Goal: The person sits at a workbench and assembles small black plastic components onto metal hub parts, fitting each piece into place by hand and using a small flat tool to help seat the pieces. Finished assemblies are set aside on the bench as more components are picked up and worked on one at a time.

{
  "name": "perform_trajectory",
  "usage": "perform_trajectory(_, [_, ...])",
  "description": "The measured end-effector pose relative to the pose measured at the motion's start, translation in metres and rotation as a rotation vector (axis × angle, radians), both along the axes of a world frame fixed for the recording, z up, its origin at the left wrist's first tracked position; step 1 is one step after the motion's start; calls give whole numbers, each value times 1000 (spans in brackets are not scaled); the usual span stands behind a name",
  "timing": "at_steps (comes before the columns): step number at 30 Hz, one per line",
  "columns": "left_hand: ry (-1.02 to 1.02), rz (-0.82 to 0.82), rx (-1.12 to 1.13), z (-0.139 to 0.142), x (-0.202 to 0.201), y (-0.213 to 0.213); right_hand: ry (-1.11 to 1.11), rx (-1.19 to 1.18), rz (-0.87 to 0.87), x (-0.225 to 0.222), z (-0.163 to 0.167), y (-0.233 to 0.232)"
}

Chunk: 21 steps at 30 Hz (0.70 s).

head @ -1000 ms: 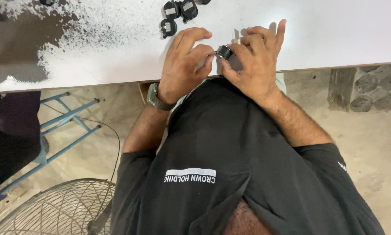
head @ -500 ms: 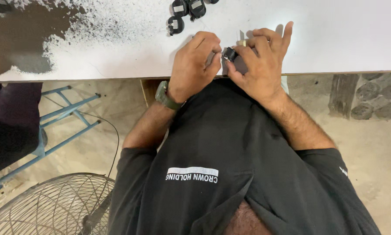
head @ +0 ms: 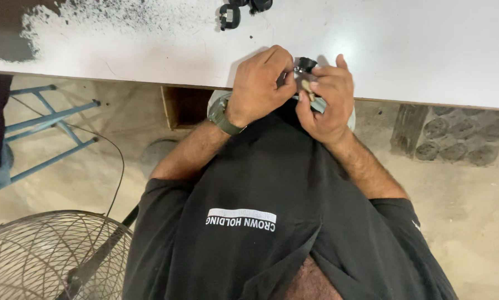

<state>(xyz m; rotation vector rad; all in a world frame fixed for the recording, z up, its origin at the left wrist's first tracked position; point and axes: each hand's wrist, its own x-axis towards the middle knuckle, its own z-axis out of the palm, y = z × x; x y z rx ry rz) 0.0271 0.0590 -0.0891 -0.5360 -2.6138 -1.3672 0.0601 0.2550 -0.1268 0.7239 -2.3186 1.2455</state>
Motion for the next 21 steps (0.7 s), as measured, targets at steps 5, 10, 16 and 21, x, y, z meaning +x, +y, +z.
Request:
perform_trajectory(5, [25, 9, 39, -9, 0, 0, 19, 38, -19, 2, -9, -5])
perform_trajectory(10, [18, 6, 54, -10, 1, 0, -7, 66, -57, 0, -8, -8])
perform_trajectory(16, [25, -2, 71, -14, 3, -1, -4, 79, -27, -3, -4, -8])
perform_trajectory(21, [57, -52, -12, -7, -3, 2, 7, 135, -28, -9, -2, -1])
